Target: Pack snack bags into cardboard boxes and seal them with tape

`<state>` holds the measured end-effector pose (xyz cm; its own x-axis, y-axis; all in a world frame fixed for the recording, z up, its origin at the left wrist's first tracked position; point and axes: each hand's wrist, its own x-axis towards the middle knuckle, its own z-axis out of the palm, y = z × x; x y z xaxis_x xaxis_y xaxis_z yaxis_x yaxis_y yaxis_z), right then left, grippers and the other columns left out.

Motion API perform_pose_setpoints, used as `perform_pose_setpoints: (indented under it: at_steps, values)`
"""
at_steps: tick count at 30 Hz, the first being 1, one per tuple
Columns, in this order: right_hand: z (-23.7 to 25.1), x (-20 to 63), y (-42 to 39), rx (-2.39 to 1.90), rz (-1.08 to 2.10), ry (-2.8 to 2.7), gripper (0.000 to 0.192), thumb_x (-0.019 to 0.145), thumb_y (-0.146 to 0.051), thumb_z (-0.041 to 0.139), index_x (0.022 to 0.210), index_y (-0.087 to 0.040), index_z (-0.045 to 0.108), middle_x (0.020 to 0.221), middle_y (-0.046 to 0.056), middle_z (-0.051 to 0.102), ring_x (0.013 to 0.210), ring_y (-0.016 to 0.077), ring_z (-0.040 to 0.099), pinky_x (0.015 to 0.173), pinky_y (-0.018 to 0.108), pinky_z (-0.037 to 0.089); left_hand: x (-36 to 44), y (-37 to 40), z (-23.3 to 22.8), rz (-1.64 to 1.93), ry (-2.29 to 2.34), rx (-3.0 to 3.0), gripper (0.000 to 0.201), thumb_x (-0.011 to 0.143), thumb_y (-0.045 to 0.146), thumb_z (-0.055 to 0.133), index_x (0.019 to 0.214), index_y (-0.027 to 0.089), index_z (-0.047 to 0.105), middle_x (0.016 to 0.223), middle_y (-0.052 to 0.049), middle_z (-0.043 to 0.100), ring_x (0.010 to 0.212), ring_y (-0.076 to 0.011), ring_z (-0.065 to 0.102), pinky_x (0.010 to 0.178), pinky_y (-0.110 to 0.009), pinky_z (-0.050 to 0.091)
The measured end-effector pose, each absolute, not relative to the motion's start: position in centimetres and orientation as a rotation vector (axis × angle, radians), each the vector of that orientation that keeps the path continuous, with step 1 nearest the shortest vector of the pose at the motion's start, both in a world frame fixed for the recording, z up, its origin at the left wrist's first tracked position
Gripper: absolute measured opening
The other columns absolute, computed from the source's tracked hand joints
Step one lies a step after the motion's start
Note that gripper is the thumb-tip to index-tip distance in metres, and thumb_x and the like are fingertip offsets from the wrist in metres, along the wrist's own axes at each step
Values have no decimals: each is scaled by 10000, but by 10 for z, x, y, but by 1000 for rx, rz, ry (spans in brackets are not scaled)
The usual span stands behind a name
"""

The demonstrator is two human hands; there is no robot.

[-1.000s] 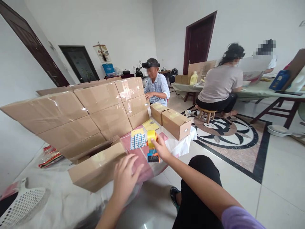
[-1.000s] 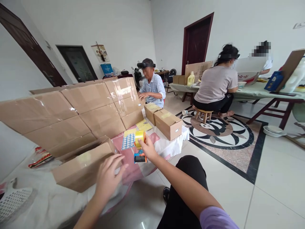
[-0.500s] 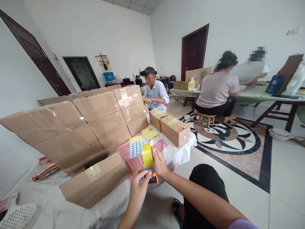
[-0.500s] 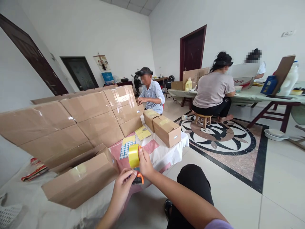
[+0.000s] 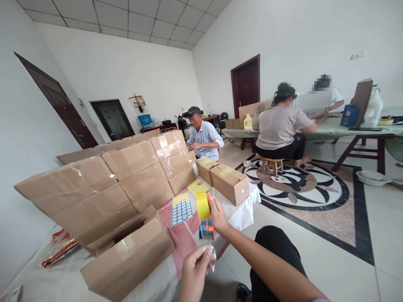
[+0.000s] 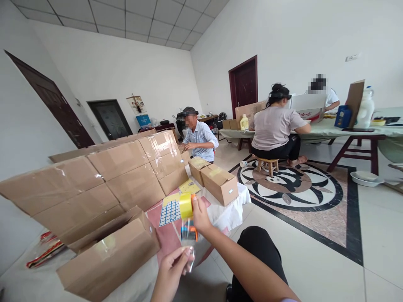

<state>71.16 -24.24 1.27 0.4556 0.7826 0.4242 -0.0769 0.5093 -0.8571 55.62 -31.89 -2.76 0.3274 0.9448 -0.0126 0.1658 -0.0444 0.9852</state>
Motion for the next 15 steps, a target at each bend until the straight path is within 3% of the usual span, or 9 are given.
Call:
perform_pose_setpoints:
  at_steps: [4, 9, 12, 15]
  values:
    - [22, 729, -240, -925, 651, -820, 460, 890, -676, 528, 750, -239, 564, 771, 13, 601, 768, 202, 540, 723, 321, 478, 565, -318, -34, 809, 1028, 1445, 788, 643, 870, 660, 836, 114, 775, 743, -119, 729, 565, -156, 584, 538, -264, 435]
    - [20, 726, -249, -899, 779, -797, 434, 833, -669, 621, 774, -239, 597, 819, 22, 622, 821, 214, 552, 754, 321, 479, 566, -308, -52, 700, 1017, 1433, 876, 585, 907, 652, 911, 103, 775, 692, -99, 707, 450, -117, 512, 464, -247, 332]
    - [14, 718, -253, -880, 873, -749, 411, 822, -639, 660, 786, -231, 622, 827, 20, 646, 817, 211, 578, 732, 307, 481, 560, -305, -65, 696, 1014, 1536, 805, 687, 878, 588, 884, 119, 768, 714, -100, 717, 442, -123, 511, 472, -257, 362]
    - [13, 714, -258, -754, 1027, -587, 360, 774, -564, 735, 754, -226, 613, 748, -6, 640, 730, 189, 597, 678, 286, 489, 546, -303, -66, 744, 1082, 1843, 550, 895, 652, 514, 762, 165, 735, 697, -77, 724, 509, -155, 601, 534, -260, 413]
